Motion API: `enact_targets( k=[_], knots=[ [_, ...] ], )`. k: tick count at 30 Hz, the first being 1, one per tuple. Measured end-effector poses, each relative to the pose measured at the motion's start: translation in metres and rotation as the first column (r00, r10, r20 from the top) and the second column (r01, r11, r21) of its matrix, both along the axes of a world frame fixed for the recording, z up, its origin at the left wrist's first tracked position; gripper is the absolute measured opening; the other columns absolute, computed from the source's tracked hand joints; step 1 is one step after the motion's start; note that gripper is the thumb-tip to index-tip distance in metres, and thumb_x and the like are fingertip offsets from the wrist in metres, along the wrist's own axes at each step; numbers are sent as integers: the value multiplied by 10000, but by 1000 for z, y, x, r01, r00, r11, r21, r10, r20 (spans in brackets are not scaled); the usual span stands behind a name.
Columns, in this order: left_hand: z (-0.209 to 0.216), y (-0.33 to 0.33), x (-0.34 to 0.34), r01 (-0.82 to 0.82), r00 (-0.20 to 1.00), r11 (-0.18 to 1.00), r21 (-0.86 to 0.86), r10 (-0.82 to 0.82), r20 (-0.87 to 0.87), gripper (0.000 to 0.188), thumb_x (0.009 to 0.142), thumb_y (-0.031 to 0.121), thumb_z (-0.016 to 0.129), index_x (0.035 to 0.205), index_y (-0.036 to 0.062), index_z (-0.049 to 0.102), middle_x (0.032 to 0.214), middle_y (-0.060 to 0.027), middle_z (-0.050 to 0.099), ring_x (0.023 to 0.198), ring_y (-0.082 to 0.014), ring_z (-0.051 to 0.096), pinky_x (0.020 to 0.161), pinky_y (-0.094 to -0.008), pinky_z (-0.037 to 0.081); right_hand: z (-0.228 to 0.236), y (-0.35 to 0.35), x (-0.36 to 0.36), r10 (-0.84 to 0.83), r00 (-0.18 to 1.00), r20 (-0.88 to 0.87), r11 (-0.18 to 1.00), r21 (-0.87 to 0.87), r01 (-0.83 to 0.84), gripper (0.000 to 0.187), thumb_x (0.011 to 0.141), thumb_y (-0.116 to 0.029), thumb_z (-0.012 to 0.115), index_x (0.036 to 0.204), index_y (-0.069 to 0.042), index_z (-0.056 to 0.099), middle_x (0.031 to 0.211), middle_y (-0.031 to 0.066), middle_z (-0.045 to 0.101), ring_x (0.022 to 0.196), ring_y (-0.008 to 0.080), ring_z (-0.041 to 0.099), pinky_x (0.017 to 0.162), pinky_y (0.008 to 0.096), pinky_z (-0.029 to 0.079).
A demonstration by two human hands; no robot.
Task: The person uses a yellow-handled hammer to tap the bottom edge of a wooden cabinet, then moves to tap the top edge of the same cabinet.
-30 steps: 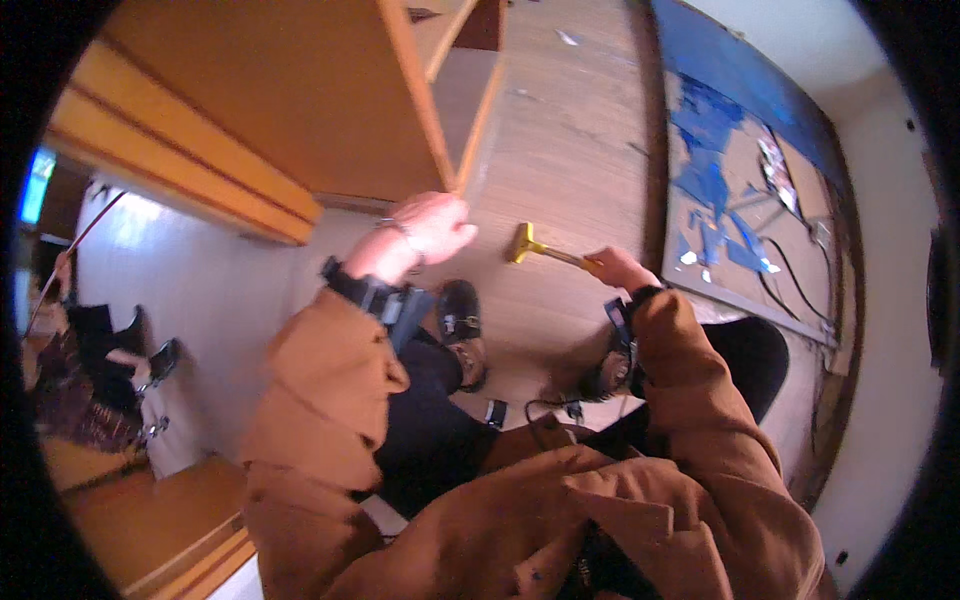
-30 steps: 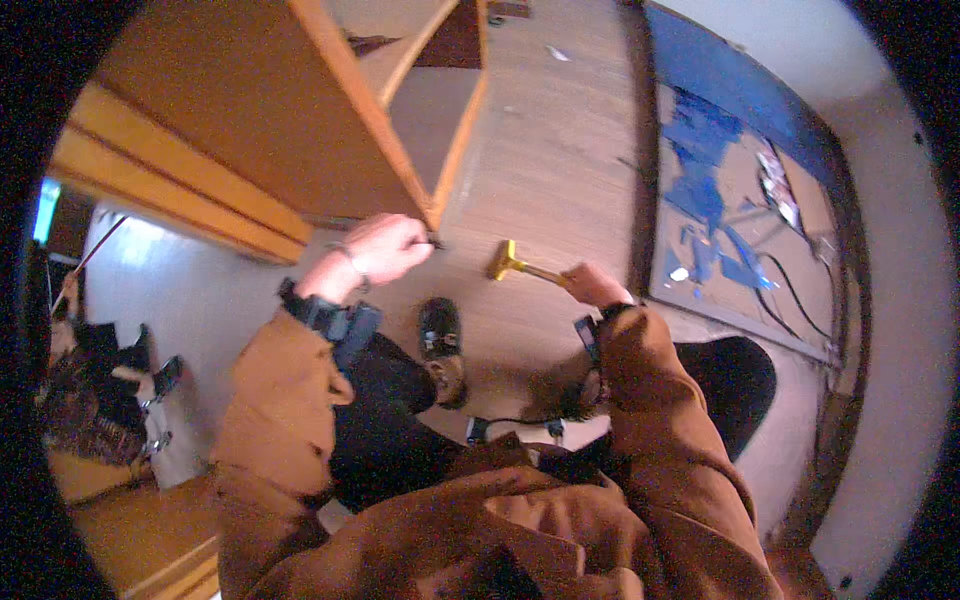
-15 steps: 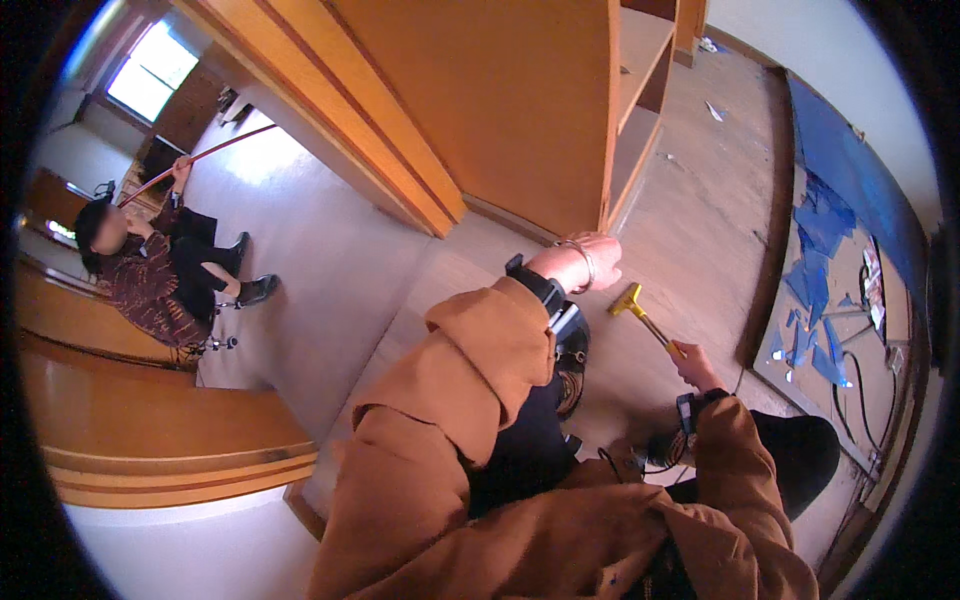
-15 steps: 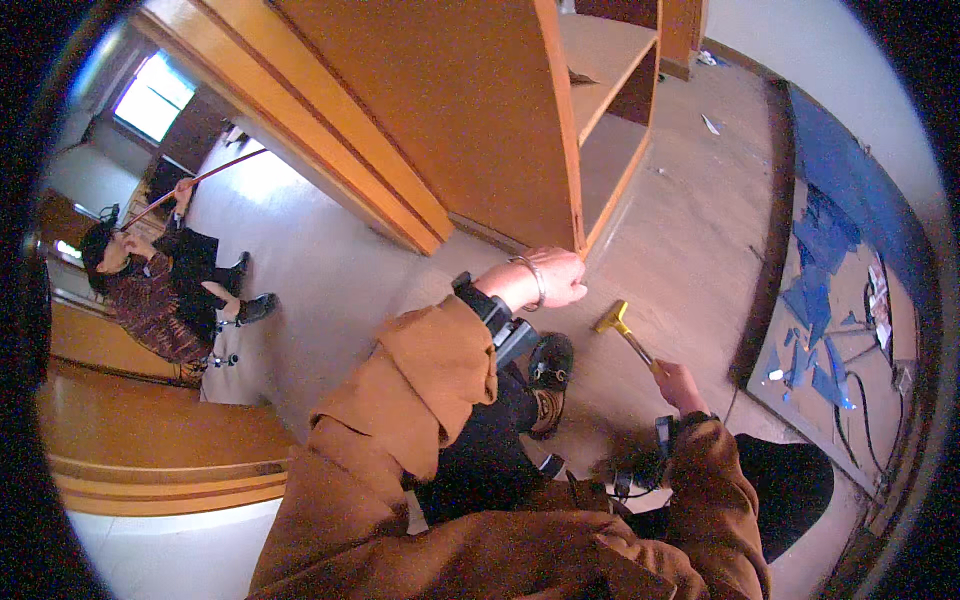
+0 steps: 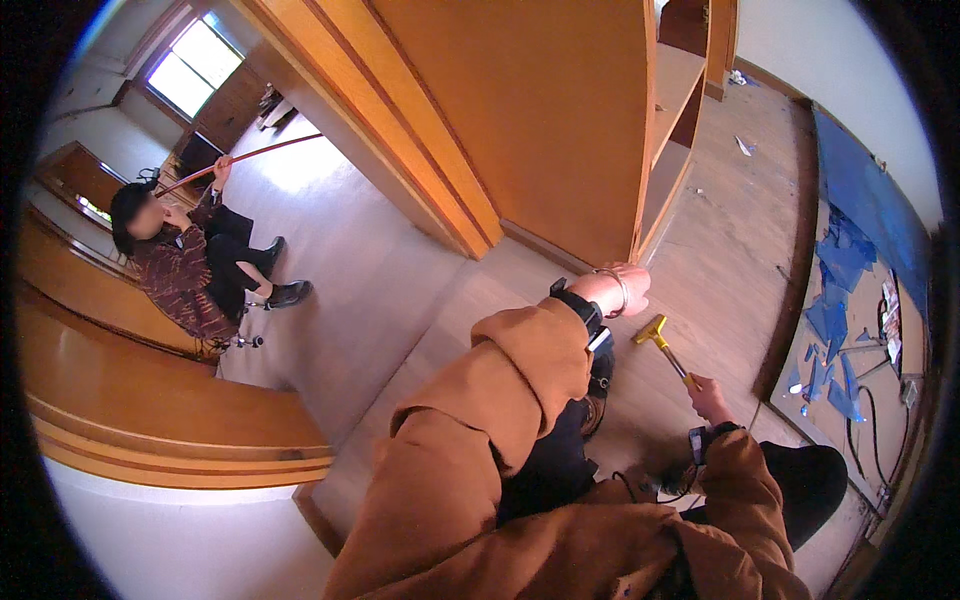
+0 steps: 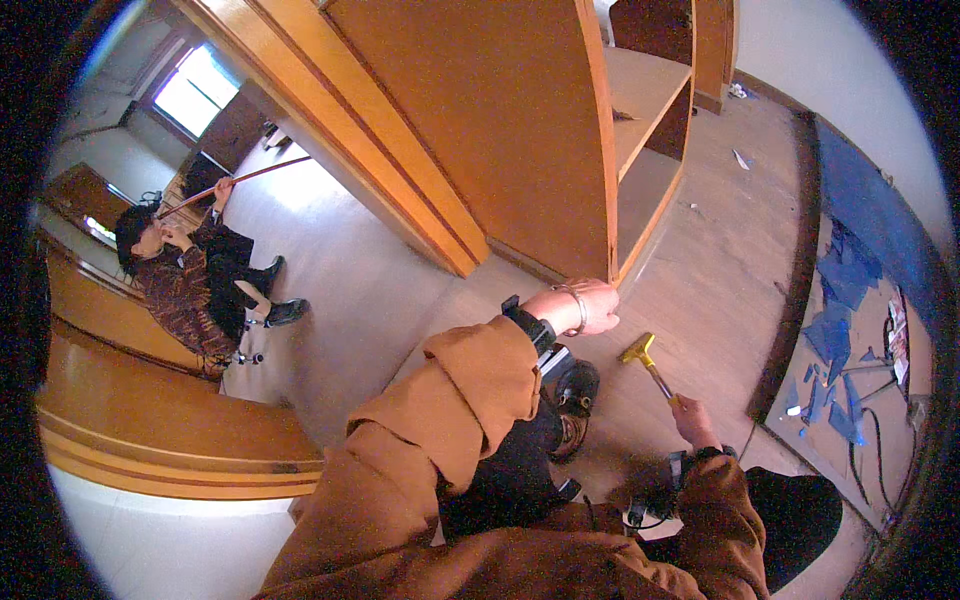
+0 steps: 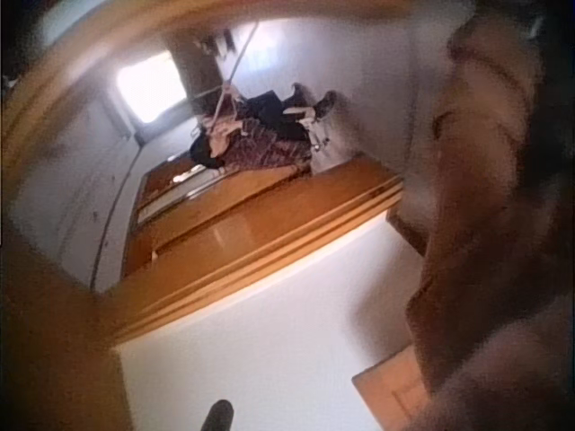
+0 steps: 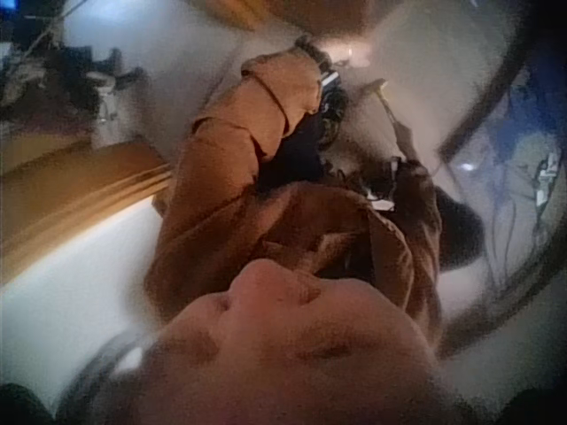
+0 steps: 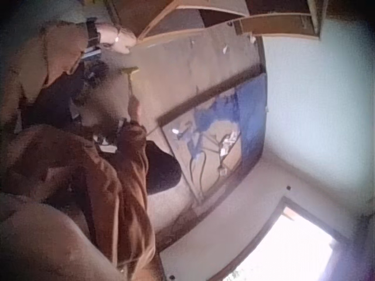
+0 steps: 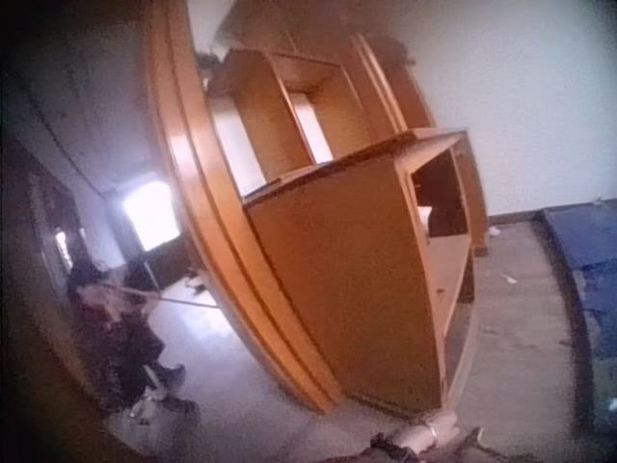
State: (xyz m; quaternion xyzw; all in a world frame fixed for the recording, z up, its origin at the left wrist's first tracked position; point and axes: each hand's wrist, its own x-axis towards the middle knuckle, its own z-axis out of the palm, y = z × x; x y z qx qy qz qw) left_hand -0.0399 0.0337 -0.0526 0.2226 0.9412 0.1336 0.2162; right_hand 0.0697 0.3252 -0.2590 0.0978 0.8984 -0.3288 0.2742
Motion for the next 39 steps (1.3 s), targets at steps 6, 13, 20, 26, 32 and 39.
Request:
enact_targets(
  k=[6, 13, 20, 26, 32, 39],
  knots=[
    [-6, 5, -1, -13, 1000, 1000, 9, 13, -1, 299, 786, 239, 534, 837, -30, 656, 884, -235, 634, 865, -368, 626, 759, -436, 492, -14, 2, 2, 32, 990, -136, 998, -49, -39, 335, 889, -351, 516, 1075, -97, 632, 747, 195, 621, 714, 291, 629, 662, 390, 476],
    [-17, 9, -6, -4, 1000, 999, 34, 4, -13, 309, 787, 239, 542, 862, -39, 656, 912, -234, 634, 898, -374, 617, 792, -440, 487, -14, 3, 3, -19, 999, -38, 1000, -17, 18, 337, 889, -354, 522, 1094, -108, 627, 811, 197, 631, 748, 289, 626, 680, 372, 473],
    [-13, 14, -7, 37, 999, 999, 22, -36, -1, 310, 787, 225, 523, 880, -38, 657, 938, -240, 628, 909, -381, 610, 808, -443, 483, -18, 3, 4, 18, 996, -82, 999, -38, -21, 337, 889, -331, 522, 1132, -113, 606, 835, 182, 637, 764, 262, 631, 686, 363, 478],
    [-14, 20, -9, 38, 999, 999, 12, -38, 10, 323, 785, 224, 516, 891, -49, 652, 943, -237, 630, 917, -381, 608, 819, -437, 479, -8, 1, 4, 29, 998, -48, 999, -26, -31, 308, 874, -248, 512, 1134, -110, 604, 870, 187, 641, 791, 267, 638, 699, 356, 483],
    [-13, 24, -10, 33, 999, 999, -10, -33, 16, 316, 782, 210, 516, 902, -47, 653, 950, -236, 631, 927, -374, 609, 823, -431, 480, -2, -3, 4, 29, 997, -70, 999, -31, -31, 300, 874, -242, 524, 1135, -114, 600, 784, 178, 613, 703, 231, 606, 660, 343, 468],
    [-11, 26, -10, 46, 999, 999, -3, -46, 7, 308, 781, 215, 518, 885, -37, 662, 945, -240, 630, 930, -370, 611, 821, -429, 483, 2, -4, 4, 15, 1000, 6, 1000, -23, -15, 319, 898, -314, 515, 1130, -115, 606, 852, 186, 644, 781, 279, 639, 694, 363, 477]
  ],
)
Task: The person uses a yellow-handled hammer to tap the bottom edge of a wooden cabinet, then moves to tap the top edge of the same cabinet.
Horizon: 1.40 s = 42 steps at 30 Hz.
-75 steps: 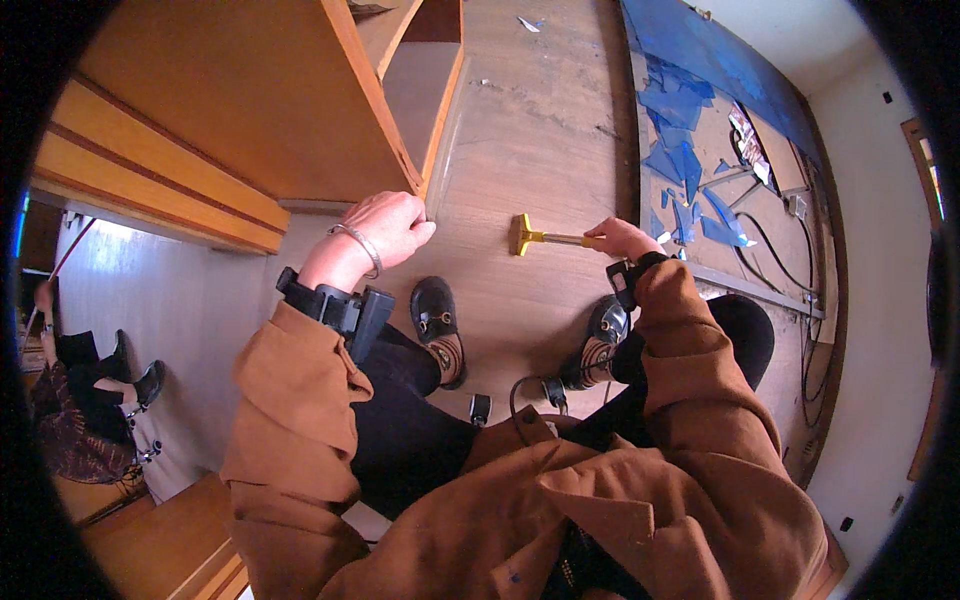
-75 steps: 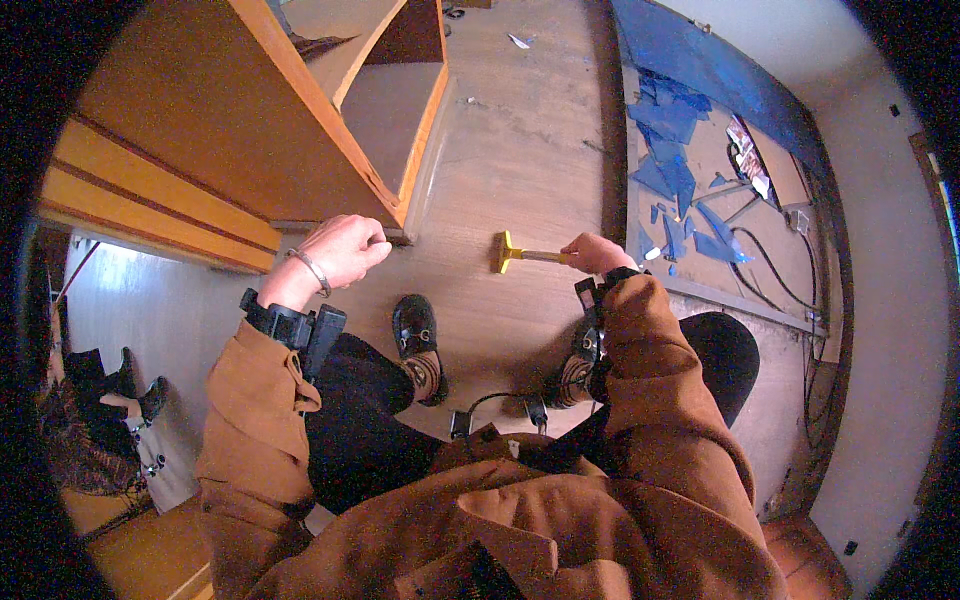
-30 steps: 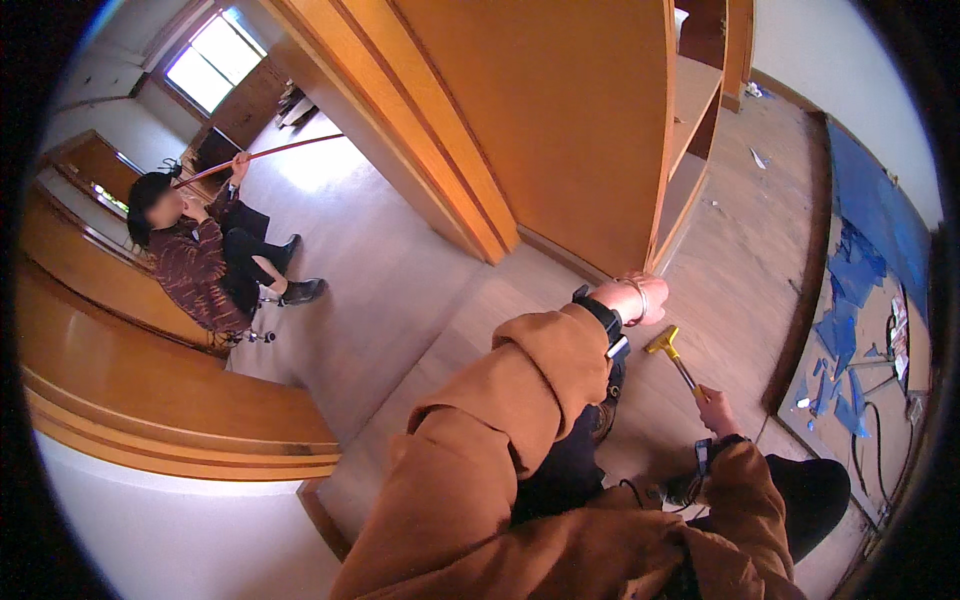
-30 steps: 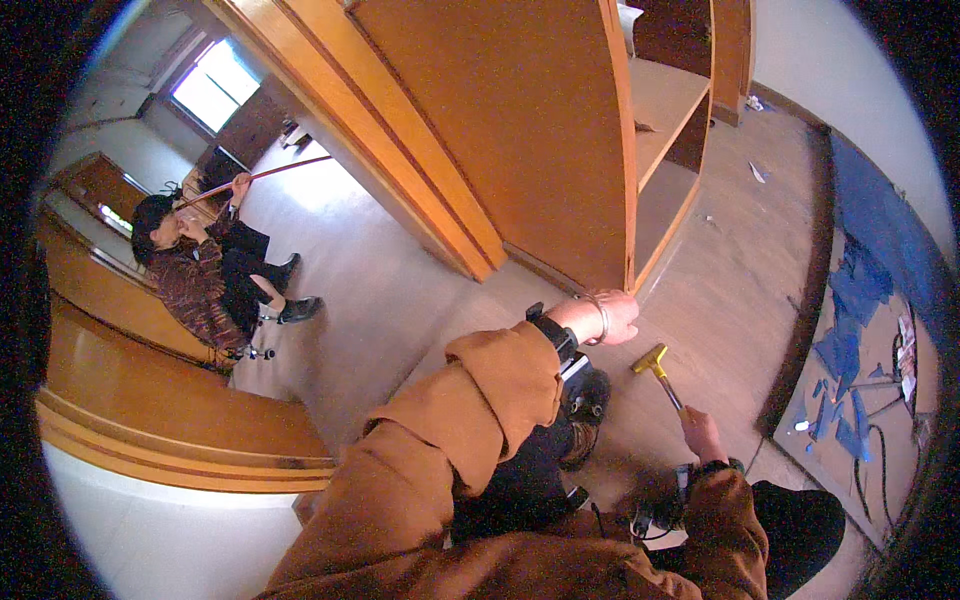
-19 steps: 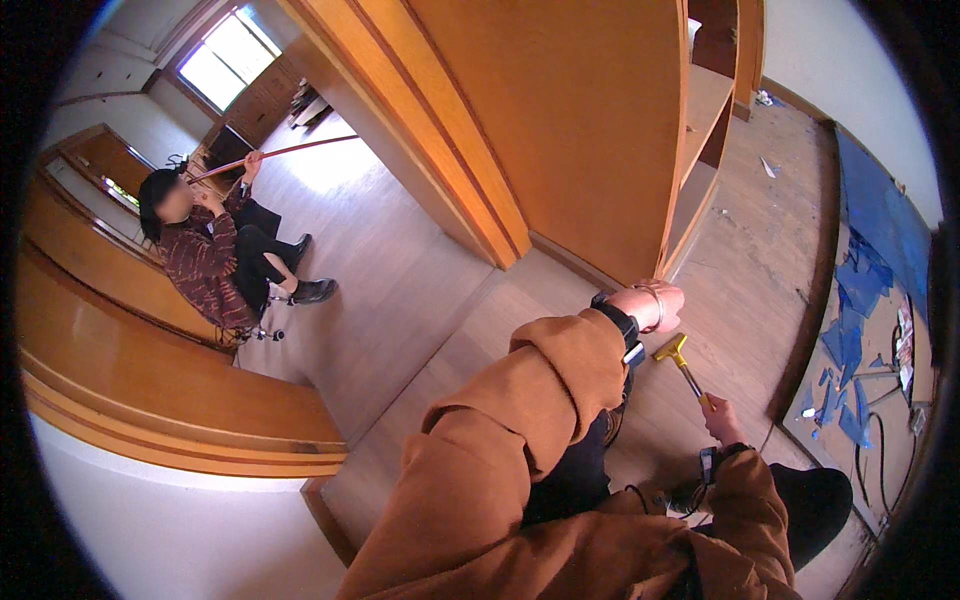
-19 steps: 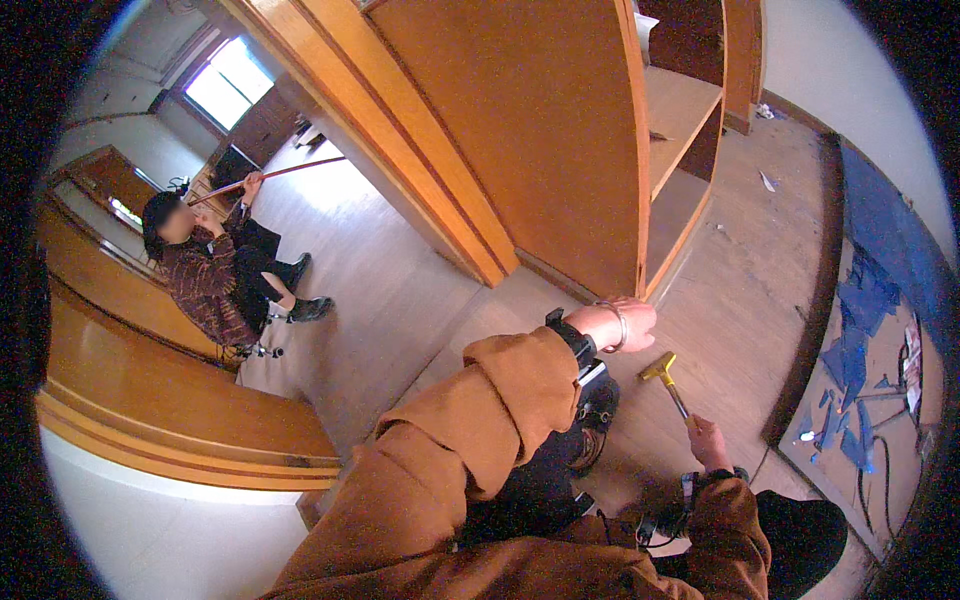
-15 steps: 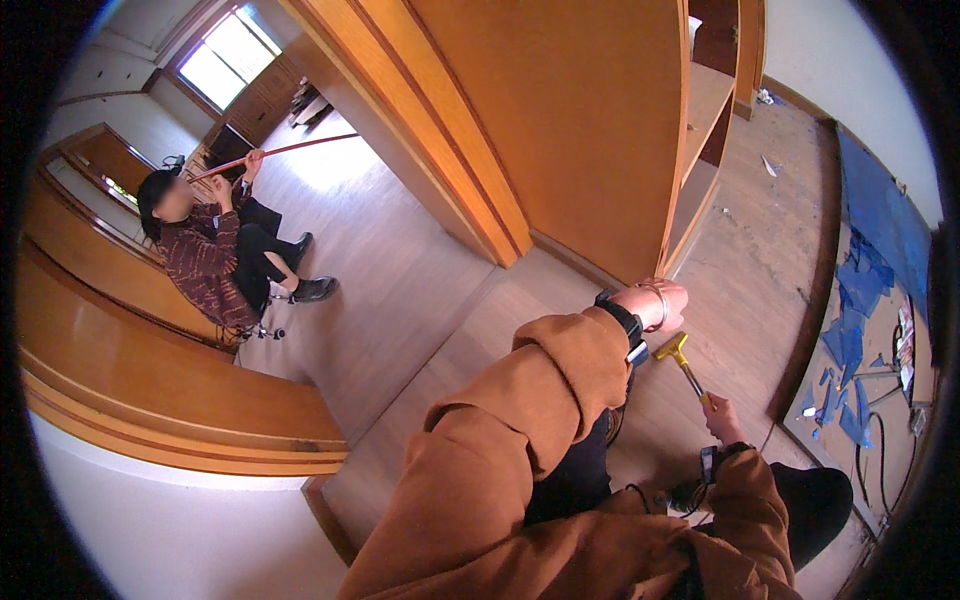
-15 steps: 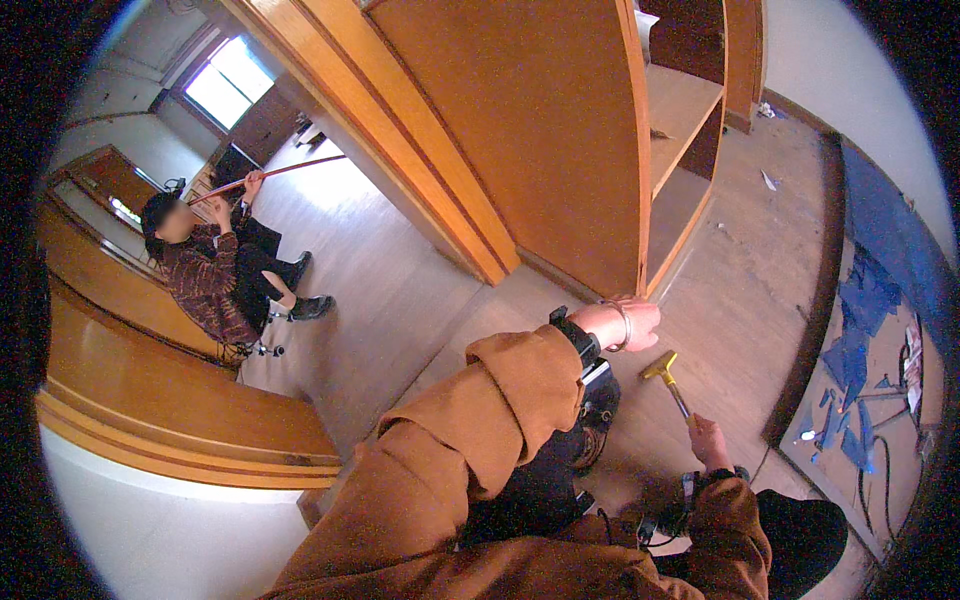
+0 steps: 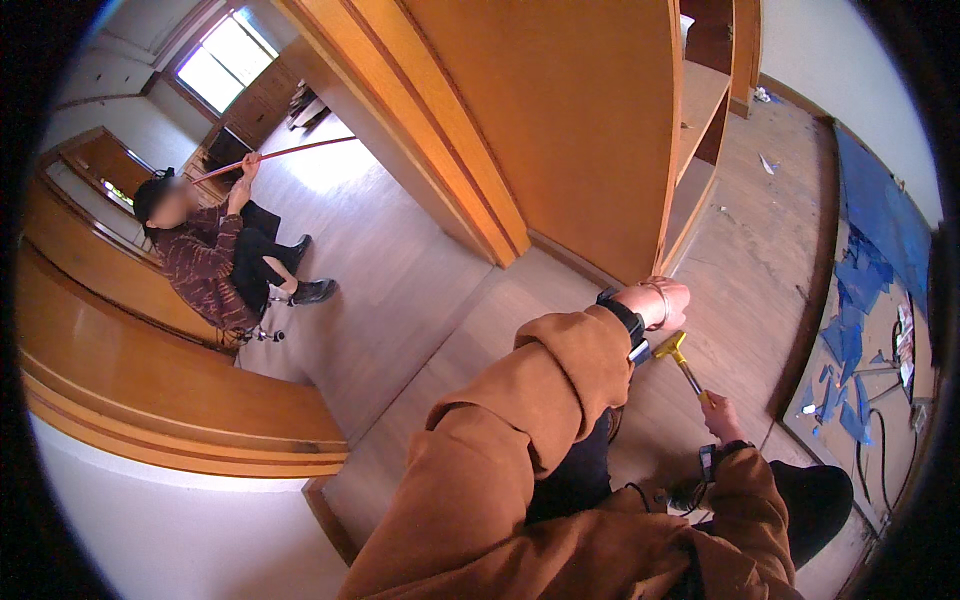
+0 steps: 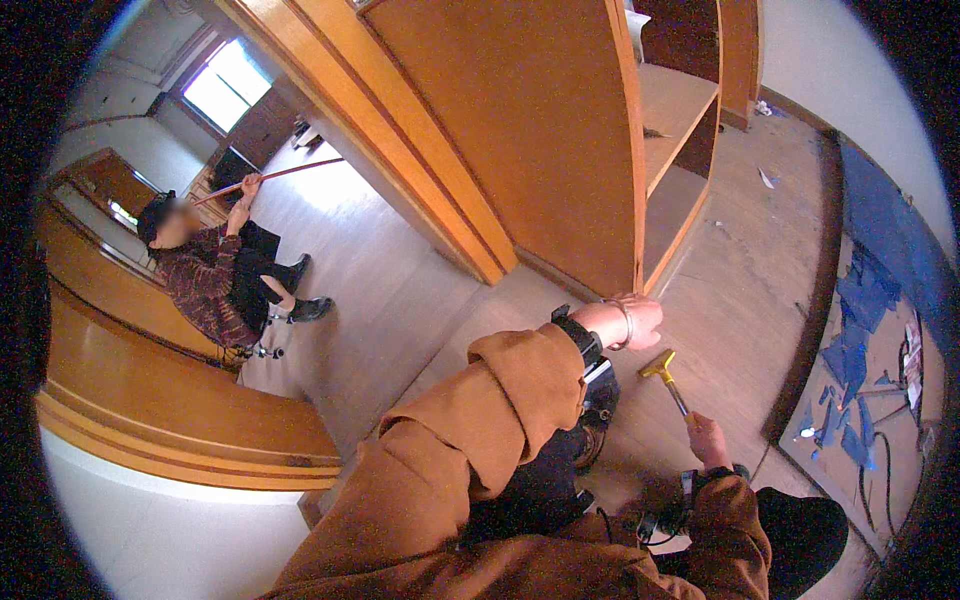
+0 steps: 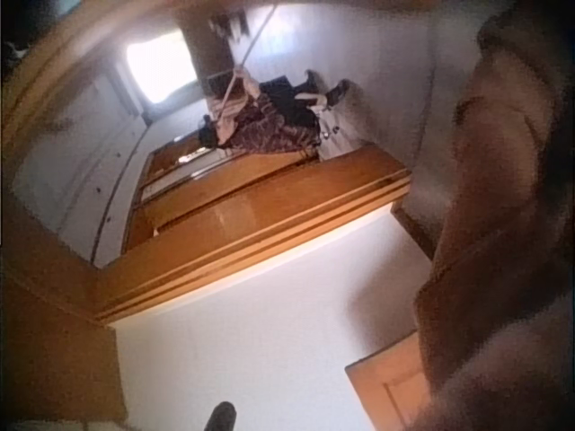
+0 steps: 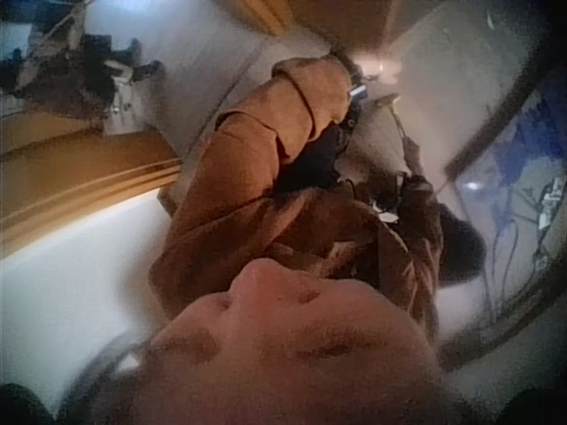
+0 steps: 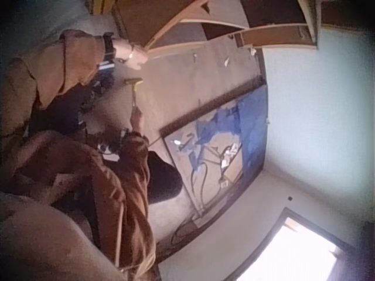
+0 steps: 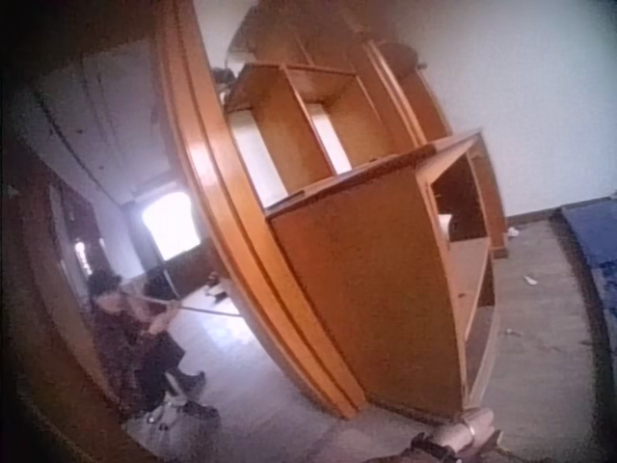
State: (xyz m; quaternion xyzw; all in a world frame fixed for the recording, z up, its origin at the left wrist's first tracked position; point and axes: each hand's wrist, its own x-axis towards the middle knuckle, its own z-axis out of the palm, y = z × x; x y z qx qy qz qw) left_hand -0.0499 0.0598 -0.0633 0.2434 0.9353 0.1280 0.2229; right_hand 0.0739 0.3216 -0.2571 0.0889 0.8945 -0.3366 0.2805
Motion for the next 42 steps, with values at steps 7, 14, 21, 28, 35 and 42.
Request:
enact_targets(
  k=[7, 14, 21, 28, 35, 42],
  knots=[
    [3, -2, 2, -18, 1000, 1000, 2, 18, -14, 320, 782, 233, 520, 881, -37, 661, 941, -235, 631, 925, -365, 614, 812, -427, 487, -9, 1, 1, -21, 999, -37, 997, 70, 24, 372, 895, -383, 494, 1106, -99, 608, 904, 201, 643, 869, 344, 630, 747, 416, 480],
    [-3, 0, 0, 29, 999, 1000, -12, -29, -14, 328, 789, 243, 520, 880, -41, 657, 946, -231, 631, 911, -364, 616, 810, -438, 483, -19, 8, 3, 69, 991, -115, 997, 32, -65, 363, 886, -365, 509, 1163, -147, 594, 809, 163, 611, 749, 294, 586, 667, 394, 472],
    [-5, 1, -3, 29, 1000, 999, -19, -29, -4, 324, 802, 235, 520, 886, -49, 652, 943, -238, 629, 919, -366, 614, 815, -433, 481, -10, 5, 1, 11, 999, -41, 998, 55, -9, 352, 887, -388, 490, 1125, -155, 605, 958, 212, 630, 943, 400, 588, 799, 442, 480],
    [2, -1, -4, -13, 999, 1000, 0, 13, 37, 317, 790, 247, 514, 855, -30, 654, 795, -221, 634, 750, -360, 632, 693, -437, 499, 25, -3, 7, 124, 955, -271, 989, 114, -96, 324, 875, -326, 493, 1132, -157, 598, 978, 209, 627, 927, 408, 588, 802, 461, 476],
    [38, -21, -11, 50, 999, 994, 99, -52, 13, 322, 841, 268, 480, 637, 34, 565, 532, -71, 561, 445, -177, 554, 453, -359, 444, 74, -10, 14, 219, 976, -15, 921, 334, -202, 356, 879, -210, 413, 1211, -228, 538, 1017, 164, 636, 962, 346, 605, 807, 459, 485],
    [52, -32, 2, -18, 999, 1000, 24, 17, 41, 327, 856, 286, 475, 704, 15, 576, 542, -64, 575, 432, -167, 560, 450, -329, 458, 73, -69, -20, 273, 962, 8, 894, 368, -257, 306, 853, -148, 458, 1139, -190, 555, 996, 136, 640, 935, 319, 625, 752, 439, 506]
  ],
)
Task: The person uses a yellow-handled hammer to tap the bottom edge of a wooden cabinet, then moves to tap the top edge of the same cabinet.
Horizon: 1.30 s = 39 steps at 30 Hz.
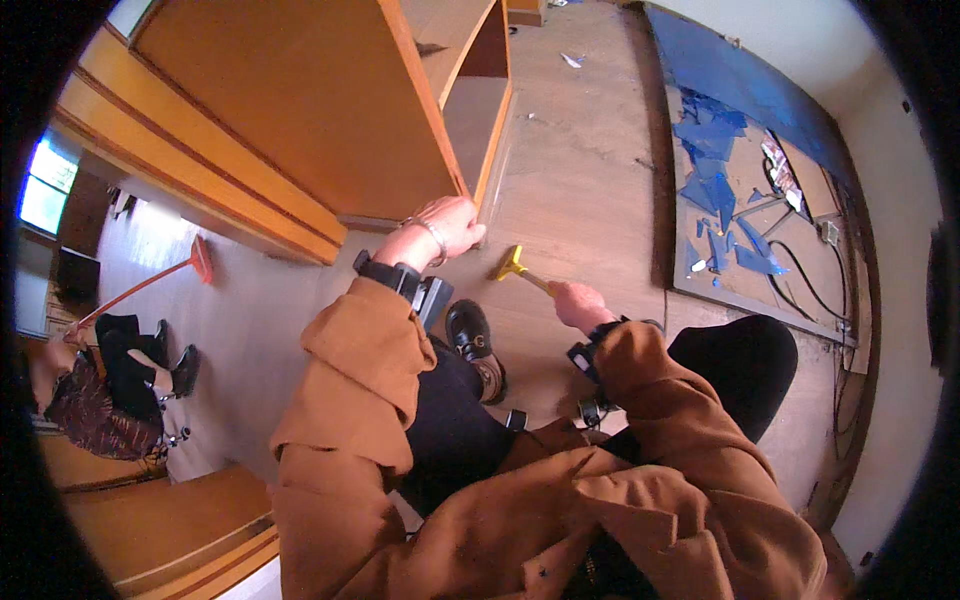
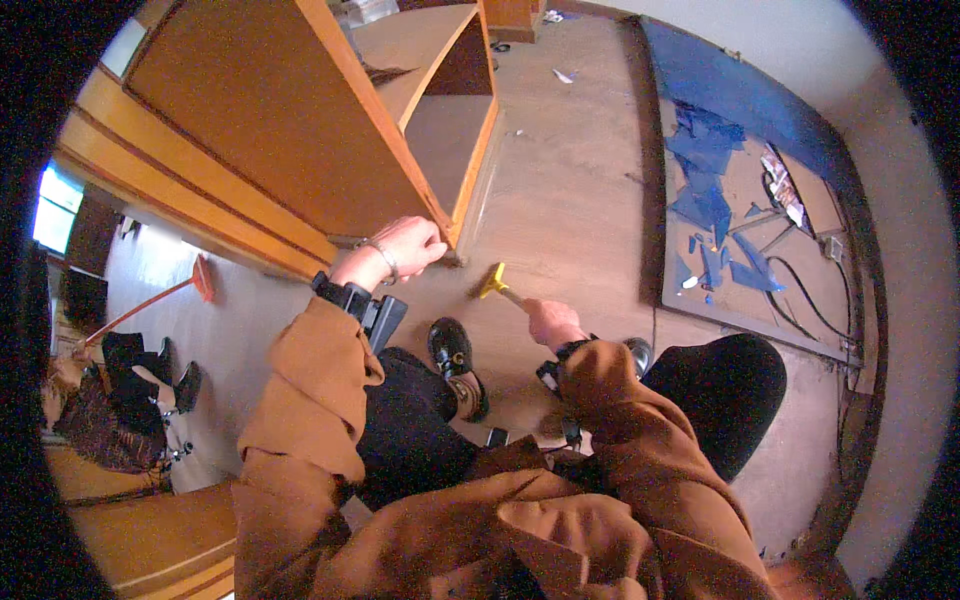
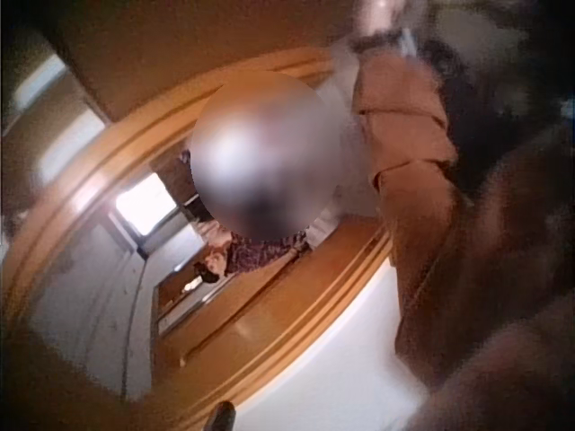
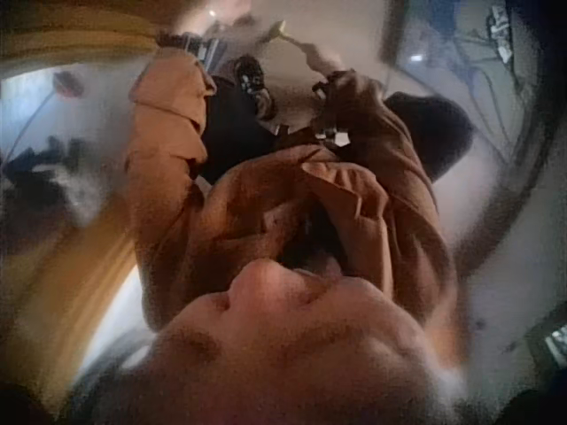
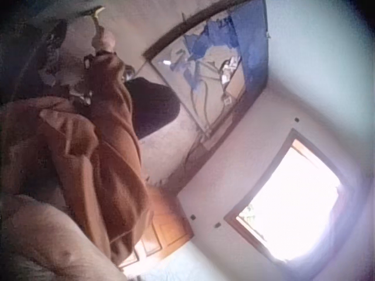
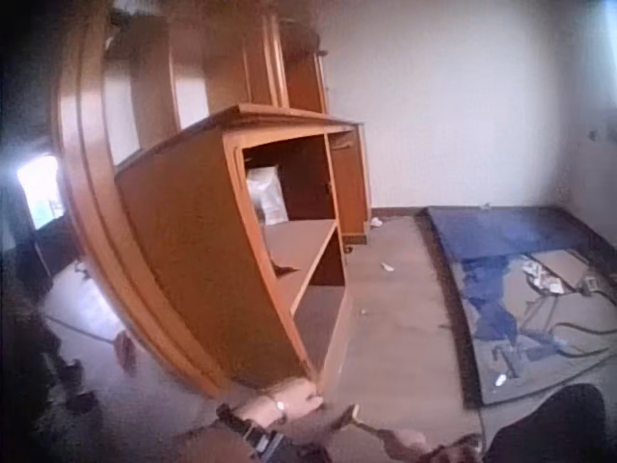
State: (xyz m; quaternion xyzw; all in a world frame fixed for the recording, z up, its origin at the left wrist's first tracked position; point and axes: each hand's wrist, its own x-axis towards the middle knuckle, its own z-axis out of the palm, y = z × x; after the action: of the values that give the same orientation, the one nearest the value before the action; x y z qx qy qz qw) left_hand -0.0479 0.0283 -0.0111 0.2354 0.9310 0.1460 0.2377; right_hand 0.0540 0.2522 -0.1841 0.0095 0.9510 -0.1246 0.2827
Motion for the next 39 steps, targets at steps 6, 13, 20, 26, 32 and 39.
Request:
enact_targets(
  k=[6, 13, 20, 26, 32, 39],
  knots=[
    [-6, -14, 5, -51, 999, 998, 22, 51, 19, 277, 869, 272, 494, 767, 30, 580, 551, -61, 574, 435, -166, 551, 486, -323, 466, 15, 23, 3, 121, 991, 57, 988, 86, -126, 270, 845, -166, 483, 1102, -195, 562, 991, 118, 639, 931, 308, 623, 753, 423, 506],
    [-6, -26, 5, -66, 997, 997, 44, 64, 48, 291, 871, 276, 491, 818, 14, 605, 567, -63, 583, 460, -163, 560, 493, -322, 463, 10, -3, 5, 27, 997, 66, 999, 19, -29, 296, 852, -175, 478, 1138, -197, 551, 1004, 121, 639, 952, 313, 618, 769, 431, 503],
    [-3, -24, 9, -64, 998, 996, 60, 63, 28, 278, 861, 277, 503, 832, 23, 611, 551, -63, 577, 456, -162, 560, 486, -324, 461, 13, -19, -20, -19, 1000, 2, 999, -27, 19, 350, 862, -165, 445, 1189, -242, 544, 1042, 105, 636, 980, 300, 613, 788, 421, 504],
    [-1, -38, 9, -119, 993, 990, 70, 117, 31, 261, 856, 262, 508, 795, 23, 596, 550, -63, 578, 459, -155, 563, 484, -314, 464, 32, 43, -15, 131, 991, 32, 982, 132, -134, 286, 857, -163, 451, 1112, -214, 570, 980, 87, 649, 916, 290, 632, 742, 430, 512],
    [-18, -40, 0, -108, 993, 991, 74, 103, 64, 272, 853, 273, 515, 794, 24, 607, 535, -62, 572, 446, -151, 559, 477, -315, 465, 0, 23, -16, 94, 995, 22, 992, 87, -95, 256, 866, -176, 446, 1079, -172, 589, 944, 124, 650, 898, 315, 631, 727, 430, 515],
    [-31, -26, 3, -94, 992, 996, -1, 93, -89, 326, 795, 289, 515, 798, -8, 650, 845, -246, 621, 810, -392, 613, 709, -460, 483, 7, 17, -8, 51, 998, -32, 998, 29, -50, 332, 891, -257, 434, 1198, -227, 557, 978, 161, 639, 903, 355, 615, 745, 469, 493]
  ],
)
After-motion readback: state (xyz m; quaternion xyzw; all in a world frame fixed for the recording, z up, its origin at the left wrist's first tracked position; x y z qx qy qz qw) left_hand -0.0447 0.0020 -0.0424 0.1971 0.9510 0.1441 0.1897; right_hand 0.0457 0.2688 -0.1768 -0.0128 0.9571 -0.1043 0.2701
